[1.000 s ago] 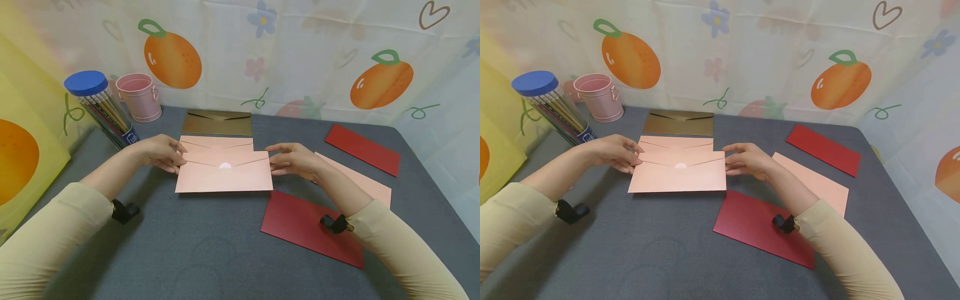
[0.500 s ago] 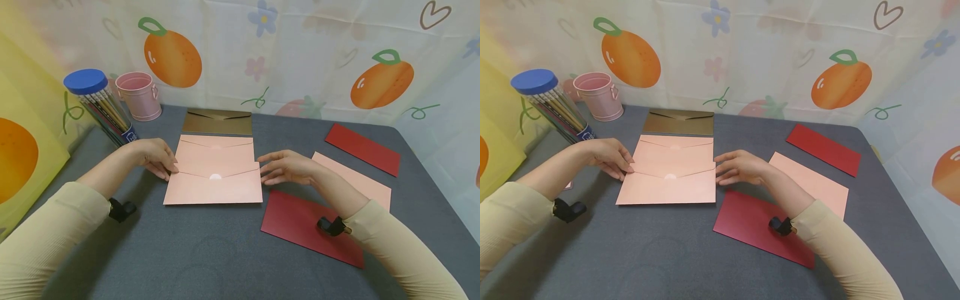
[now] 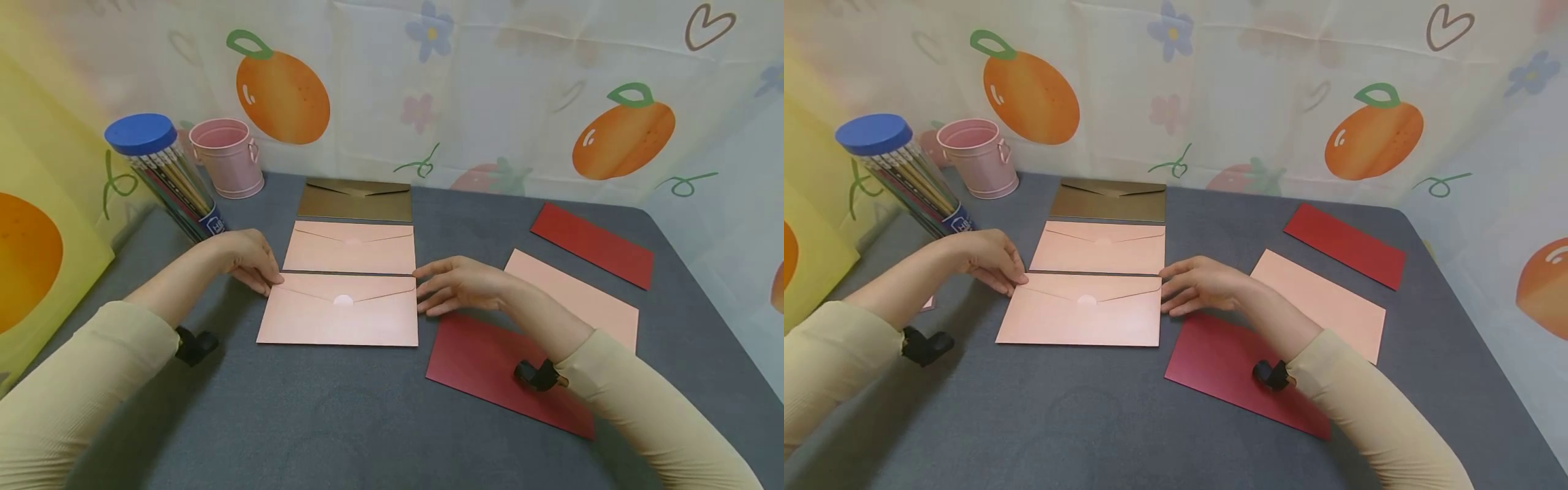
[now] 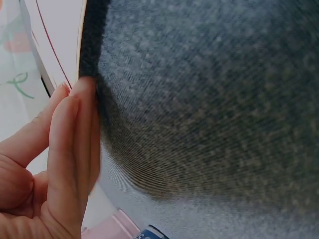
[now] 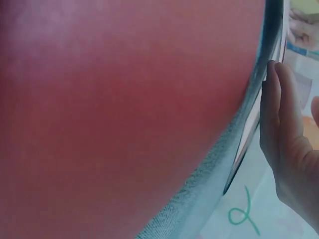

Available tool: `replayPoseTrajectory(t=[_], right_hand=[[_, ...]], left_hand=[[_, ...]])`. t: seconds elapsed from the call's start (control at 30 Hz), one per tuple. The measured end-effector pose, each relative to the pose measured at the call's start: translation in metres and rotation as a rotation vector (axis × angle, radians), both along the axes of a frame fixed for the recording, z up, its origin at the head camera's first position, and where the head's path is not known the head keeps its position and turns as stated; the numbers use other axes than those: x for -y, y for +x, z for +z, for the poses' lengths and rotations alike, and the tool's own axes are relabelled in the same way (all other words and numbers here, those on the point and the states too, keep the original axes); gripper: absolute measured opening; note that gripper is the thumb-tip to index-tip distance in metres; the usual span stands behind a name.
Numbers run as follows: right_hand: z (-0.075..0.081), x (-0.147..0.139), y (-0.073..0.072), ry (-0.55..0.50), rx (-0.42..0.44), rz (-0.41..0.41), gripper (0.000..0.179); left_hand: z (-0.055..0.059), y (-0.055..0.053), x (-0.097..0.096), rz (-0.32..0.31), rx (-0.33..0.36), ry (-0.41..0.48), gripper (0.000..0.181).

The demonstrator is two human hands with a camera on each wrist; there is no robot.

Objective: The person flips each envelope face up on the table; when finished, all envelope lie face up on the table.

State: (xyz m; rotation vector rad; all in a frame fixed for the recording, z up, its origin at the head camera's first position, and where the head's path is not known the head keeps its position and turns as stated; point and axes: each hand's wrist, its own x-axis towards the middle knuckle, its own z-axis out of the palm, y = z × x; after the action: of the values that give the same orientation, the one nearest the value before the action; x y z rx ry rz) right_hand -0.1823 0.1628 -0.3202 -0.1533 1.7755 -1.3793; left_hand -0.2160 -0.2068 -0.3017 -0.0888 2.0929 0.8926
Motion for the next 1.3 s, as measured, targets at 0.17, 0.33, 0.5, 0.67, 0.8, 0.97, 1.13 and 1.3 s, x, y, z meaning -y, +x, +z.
replayPoseTrajectory(t=[0.17,0.33,0.5,0.67,0.8,0.97,1.13,1.3], right_hand=[[-0.0009,0.0020,0.0018,0.010,0.006,0.008,0.056],[-0.0011,0.0011,0.0021,0.017,0.003,-0.003,0.056],[-0.0020,0.0010,0.0017,0.014,0.003,-0.004,0.055],[-0.0044,0.0012,0.0011,0.015,-0.001,-0.003,0.054],[-0.0059,0.0012,0.0004,0.013,-0.010,0.002,0.053],[-0.0068,0.0012,0.0004,0.022,-0.020,0.009,0.053],[-0.0070,0.0015,0.0007,0.026,-0.022,0.007,0.052],[-0.0060,0.0018,0.0007,0.029,-0.018,0.007,0.051]], left_hand=[[-0.0024,0.0016,0.0012,-0.007,-0.018,0.012,0.020],[-0.0026,0.0032,0.0009,-0.008,-0.049,0.019,0.022],[-0.0042,0.0035,0.0022,-0.007,-0.060,0.018,0.018],[-0.0069,0.0028,0.0044,-0.008,-0.062,0.025,0.011],[-0.0070,0.0034,0.0046,0.001,-0.066,0.036,0.011],[-0.0068,0.0045,0.0039,-0.001,-0.085,0.029,0.013],[-0.0045,0.0065,0.0014,-0.038,-0.116,-0.006,0.013],[-0.0024,0.0074,-0.0007,-0.058,-0.128,-0.030,0.014]])
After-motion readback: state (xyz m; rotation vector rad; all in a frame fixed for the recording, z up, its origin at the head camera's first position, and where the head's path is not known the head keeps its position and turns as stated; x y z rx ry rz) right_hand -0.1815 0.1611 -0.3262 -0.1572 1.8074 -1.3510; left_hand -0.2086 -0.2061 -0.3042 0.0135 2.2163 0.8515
